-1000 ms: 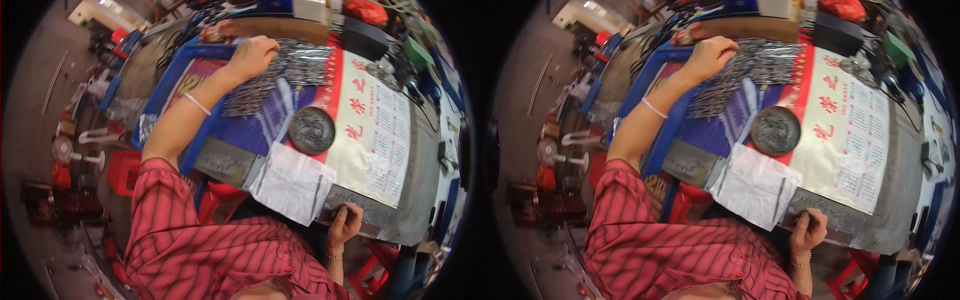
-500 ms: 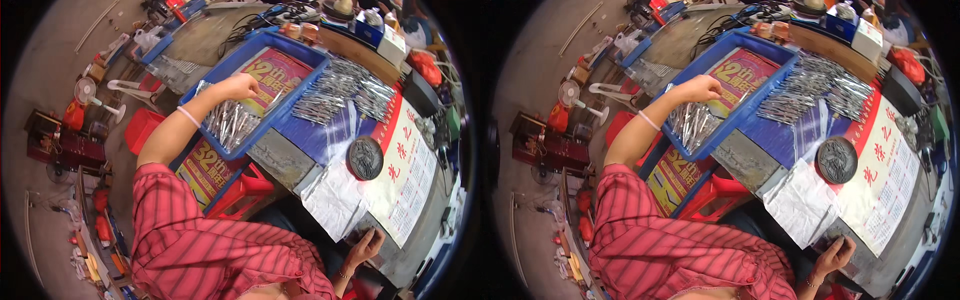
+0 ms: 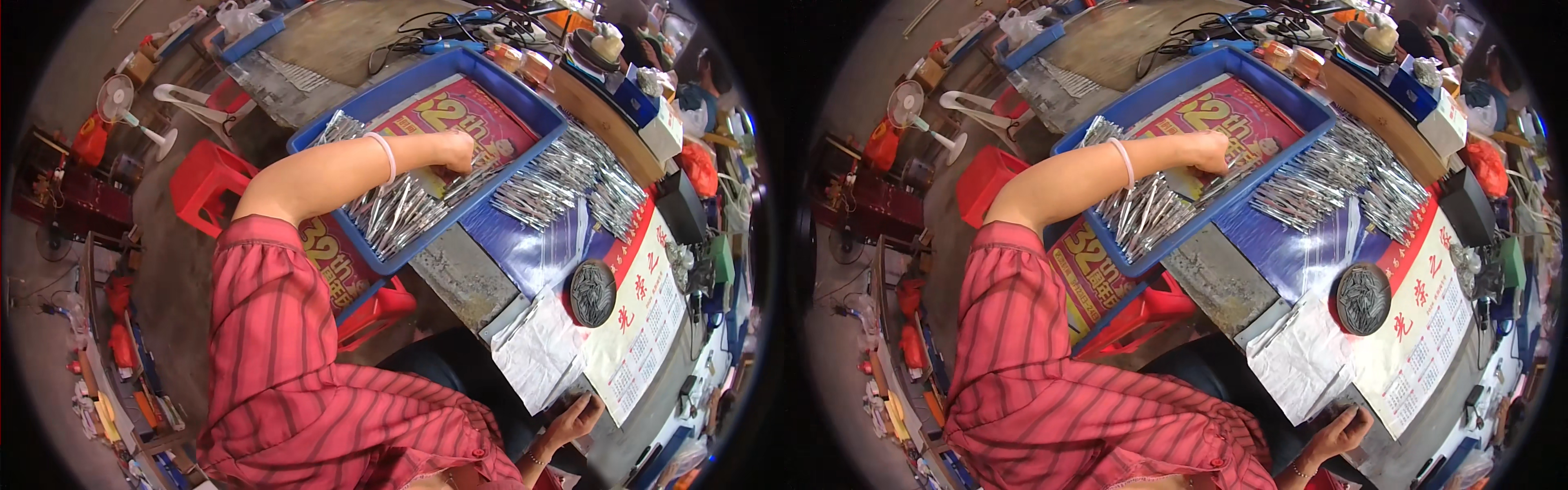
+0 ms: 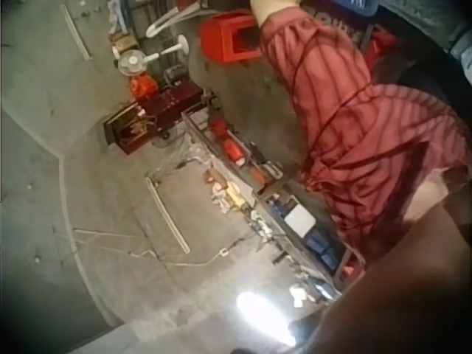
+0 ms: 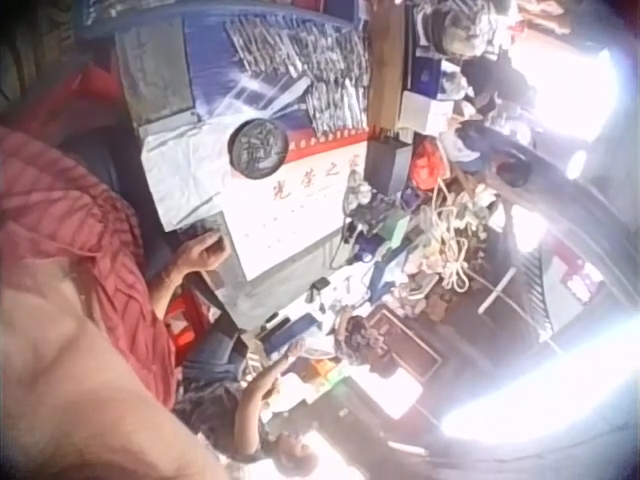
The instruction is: Assembling small metal components by manually placing metal rings onto pins at a workbench.
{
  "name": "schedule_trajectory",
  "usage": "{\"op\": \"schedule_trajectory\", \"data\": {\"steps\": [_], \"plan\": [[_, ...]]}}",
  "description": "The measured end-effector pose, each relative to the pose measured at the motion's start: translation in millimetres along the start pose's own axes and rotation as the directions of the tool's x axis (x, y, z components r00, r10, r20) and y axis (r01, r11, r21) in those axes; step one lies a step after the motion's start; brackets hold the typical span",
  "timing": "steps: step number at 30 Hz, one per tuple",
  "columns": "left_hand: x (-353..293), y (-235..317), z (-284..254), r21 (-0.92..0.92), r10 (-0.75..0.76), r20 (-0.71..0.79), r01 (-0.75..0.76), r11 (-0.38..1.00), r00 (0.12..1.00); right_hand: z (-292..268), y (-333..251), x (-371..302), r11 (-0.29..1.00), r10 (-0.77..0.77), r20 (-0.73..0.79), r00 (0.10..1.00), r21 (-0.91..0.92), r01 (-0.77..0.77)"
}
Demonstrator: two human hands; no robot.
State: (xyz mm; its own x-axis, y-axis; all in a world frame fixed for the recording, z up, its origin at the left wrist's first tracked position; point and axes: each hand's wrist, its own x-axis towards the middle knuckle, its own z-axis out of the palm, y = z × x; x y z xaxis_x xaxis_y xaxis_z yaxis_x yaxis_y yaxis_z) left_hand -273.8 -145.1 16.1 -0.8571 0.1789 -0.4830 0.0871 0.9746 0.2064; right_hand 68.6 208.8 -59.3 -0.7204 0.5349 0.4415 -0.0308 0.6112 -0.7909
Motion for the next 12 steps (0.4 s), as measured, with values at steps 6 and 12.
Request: {"op": "schedule_trajectory", "data": {"steps": [6,12], "plan": [[25,-10,14,0.192,0.207,-0.152,-0.177,0.965,0.966,-1,6,0,0.999,-0.014,-0.007,1.000,-0.041,0.014],[14,-2,-1,0.193,0.211,-0.231,-0.168,0.967,0.950,-9,13,0,0.998,0.050,0.072,0.996,0.023,-0.052]]}}
